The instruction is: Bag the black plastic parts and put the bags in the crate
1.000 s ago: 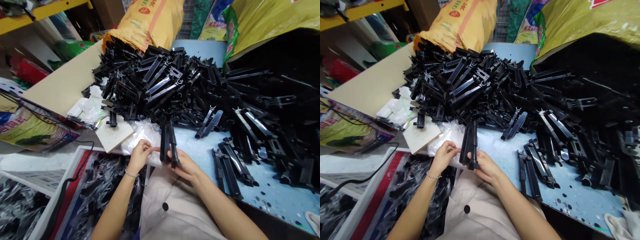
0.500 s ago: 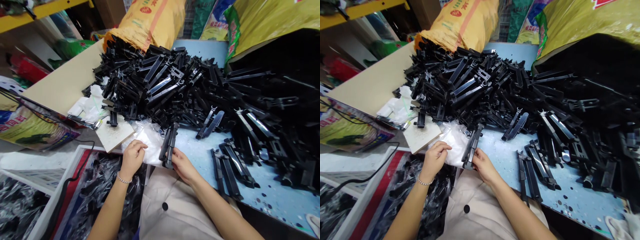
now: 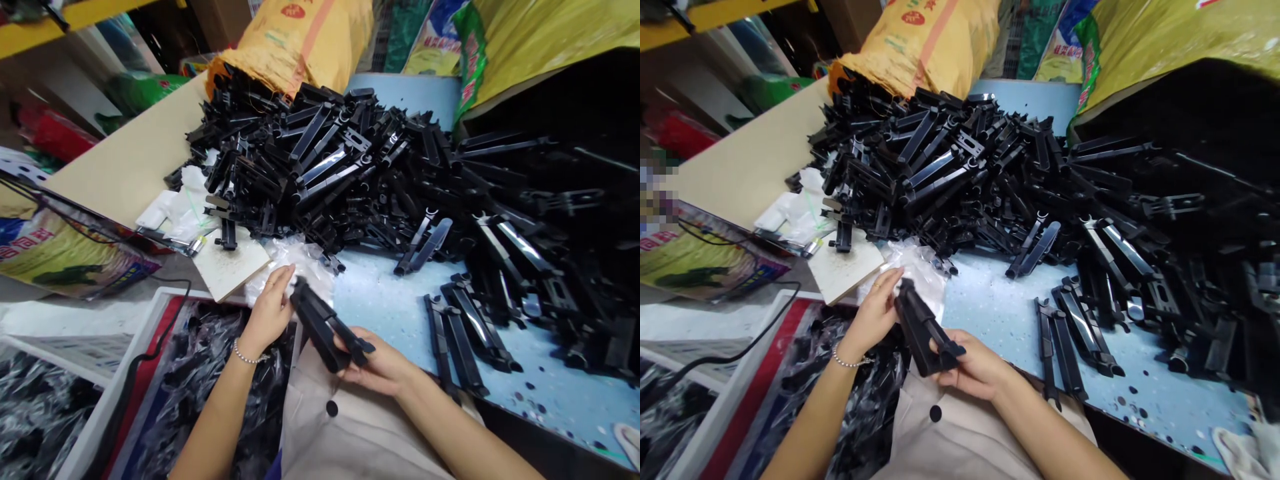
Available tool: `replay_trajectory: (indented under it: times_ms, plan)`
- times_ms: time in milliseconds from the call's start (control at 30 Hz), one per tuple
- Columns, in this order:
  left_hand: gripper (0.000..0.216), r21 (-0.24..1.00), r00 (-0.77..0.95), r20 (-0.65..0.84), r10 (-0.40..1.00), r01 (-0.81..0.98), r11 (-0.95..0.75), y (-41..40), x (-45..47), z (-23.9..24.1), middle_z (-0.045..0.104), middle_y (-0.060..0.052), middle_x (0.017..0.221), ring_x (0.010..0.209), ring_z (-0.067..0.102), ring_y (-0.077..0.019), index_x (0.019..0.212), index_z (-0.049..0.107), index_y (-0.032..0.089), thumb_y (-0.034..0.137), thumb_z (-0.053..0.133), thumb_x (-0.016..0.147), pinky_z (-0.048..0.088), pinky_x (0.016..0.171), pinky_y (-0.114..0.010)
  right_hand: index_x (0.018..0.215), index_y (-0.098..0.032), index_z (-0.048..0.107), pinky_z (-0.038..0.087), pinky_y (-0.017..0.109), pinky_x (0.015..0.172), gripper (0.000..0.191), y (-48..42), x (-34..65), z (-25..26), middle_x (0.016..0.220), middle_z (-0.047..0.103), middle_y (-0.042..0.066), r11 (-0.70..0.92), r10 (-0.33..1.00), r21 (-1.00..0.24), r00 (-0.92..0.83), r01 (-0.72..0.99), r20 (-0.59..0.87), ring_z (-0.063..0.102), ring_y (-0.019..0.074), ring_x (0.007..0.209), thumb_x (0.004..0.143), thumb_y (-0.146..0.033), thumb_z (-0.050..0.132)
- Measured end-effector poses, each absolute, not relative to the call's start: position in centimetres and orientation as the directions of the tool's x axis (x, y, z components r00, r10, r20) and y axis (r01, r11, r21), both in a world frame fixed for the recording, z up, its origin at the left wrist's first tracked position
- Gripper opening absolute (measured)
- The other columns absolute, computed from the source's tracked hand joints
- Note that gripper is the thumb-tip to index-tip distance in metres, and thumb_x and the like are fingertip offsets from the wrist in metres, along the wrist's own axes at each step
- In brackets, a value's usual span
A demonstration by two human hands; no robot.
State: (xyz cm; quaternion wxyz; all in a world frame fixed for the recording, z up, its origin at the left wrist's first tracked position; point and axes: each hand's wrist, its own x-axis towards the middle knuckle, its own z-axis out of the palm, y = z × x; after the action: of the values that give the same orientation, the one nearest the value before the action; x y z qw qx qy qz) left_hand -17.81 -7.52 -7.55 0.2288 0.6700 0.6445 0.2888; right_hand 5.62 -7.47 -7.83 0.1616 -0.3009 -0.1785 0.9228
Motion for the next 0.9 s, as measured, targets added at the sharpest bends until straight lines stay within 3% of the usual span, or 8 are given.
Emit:
replay_trajectory:
  times_ms: [100, 167, 267, 400, 467, 633, 767, 900]
  plan:
    - [0.078, 0.667, 0.065, 0.090, 0.994, 0.737, -0.109, -8.2, -17.2, -7.0, 0.035, -0.010, 0.150, 0.139, 0.036, -0.0226, 0.150, 0.028, 0.025, 0.000, 0.041, 0.078, 0.040, 0.110, -0.038, 0.087, -0.010, 0.062, 0.018, 0.011, 0.037, 0.041, -6.9, 5.0, -8.9, 0.067, 0.057, 0.001, -0.953, 0.276, -0.249, -0.830, -0.172, -0.484, 0.035, 0.0002, 0.045, 0.068, -0.042, 0.081]
    - [0.082, 0.663, 0.174, 0.091, 0.981, 0.724, -0.190, -9.0, -16.1, -6.4, 0.033, -0.009, 0.152, 0.140, 0.035, -0.0229, 0.152, 0.023, 0.027, -0.001, 0.040, 0.077, 0.036, 0.114, -0.040, 0.086, -0.010, 0.061, 0.014, 0.010, 0.036, 0.045, -6.0, 4.2, -9.2, 0.067, 0.056, 0.000, -0.945, 0.307, -0.260, -0.813, -0.199, -0.495, 0.029, -0.0016, 0.043, 0.066, -0.045, 0.081]
    - [0.086, 0.692, 0.324, 0.111, 0.939, 0.653, -0.308, -10.4, -14.4, -5.3, 0.032, -0.008, 0.154, 0.139, 0.037, -0.0227, 0.153, 0.018, 0.029, -0.003, 0.039, 0.076, 0.037, 0.115, -0.041, 0.080, -0.013, 0.057, 0.014, 0.014, 0.036, 0.037, -5.3, 3.2, -9.1, 0.060, 0.051, -0.003, -0.822, 0.495, -0.543, -0.688, -0.172, -0.531, 0.029, 0.0013, 0.042, 0.073, -0.046, 0.072]
    - [0.087, 0.730, 0.367, 0.118, 0.923, 0.598, -0.331, -11.3, -13.3, -4.8, 0.038, -0.008, 0.151, 0.134, 0.044, -0.0240, 0.151, 0.025, 0.029, -0.002, 0.043, 0.072, 0.042, 0.112, -0.042, 0.080, -0.018, 0.057, 0.031, 0.019, 0.046, 0.017, -5.4, 3.4, -8.7, 0.061, 0.051, -0.005, -0.348, 0.817, -0.933, -0.458, 0.095, -0.351, 0.043, 0.0080, 0.052, 0.078, -0.033, 0.064]
    - [0.083, 0.716, 0.370, 0.127, 0.920, 0.608, -0.343, -11.3, -13.2, -5.0, 0.043, -0.010, 0.147, 0.132, 0.046, -0.0248, 0.149, 0.032, 0.027, -0.001, 0.046, 0.072, 0.043, 0.111, -0.043, 0.079, -0.019, 0.055, 0.036, 0.021, 0.051, 0.011, -5.6, 3.7, -9.0, 0.062, 0.052, -0.005, -0.245, 0.845, -0.957, -0.450, 0.152, -0.288, 0.046, 0.0094, 0.055, 0.078, -0.029, 0.061]
    - [0.054, 0.747, 0.405, 0.171, 0.898, 0.540, -0.387, -11.7, -12.9, -4.1, 0.060, -0.012, 0.128, 0.118, 0.058, -0.0222, 0.136, 0.052, 0.022, 0.011, 0.055, 0.084, 0.051, 0.102, -0.038, 0.083, -0.020, 0.055, 0.035, 0.022, 0.046, 0.007, -6.5, 3.3, -9.3, 0.060, 0.052, -0.006, -0.411, 0.765, -0.910, -0.524, 0.050, -0.374, 0.045, 0.0093, 0.047, 0.078, -0.025, 0.054]
    - [0.031, 0.800, 0.286, 0.049, 0.957, 0.563, -0.209, -14.0, -15.2, -0.1, 0.068, -0.009, 0.111, 0.104, 0.065, -0.0207, 0.117, 0.067, 0.026, 0.022, 0.056, 0.089, 0.054, 0.094, -0.034, 0.097, -0.019, 0.061, 0.044, 0.025, 0.065, 0.018, -7.2, 3.8, -7.4, 0.076, 0.060, -0.003, -0.332, 0.638, -0.943, -0.737, 0.001, -0.226, 0.055, 0.0124, 0.069, 0.082, -0.030, 0.062]
    - [0.025, 0.710, 0.117, -0.481, 0.869, 0.634, 0.307, -18.0, -20.3, -0.3, 0.071, -0.005, 0.105, 0.090, 0.068, -0.0233, 0.100, 0.074, 0.029, 0.037, 0.059, 0.081, 0.057, 0.075, -0.031, 0.122, -0.022, 0.060, 0.046, 0.031, 0.079, 0.035, -7.2, 5.1, -5.5, 0.095, 0.067, 0.003, -0.203, 0.490, -0.967, -0.839, 0.154, -0.237, 0.060, 0.0173, 0.084, 0.090, -0.036, 0.057]
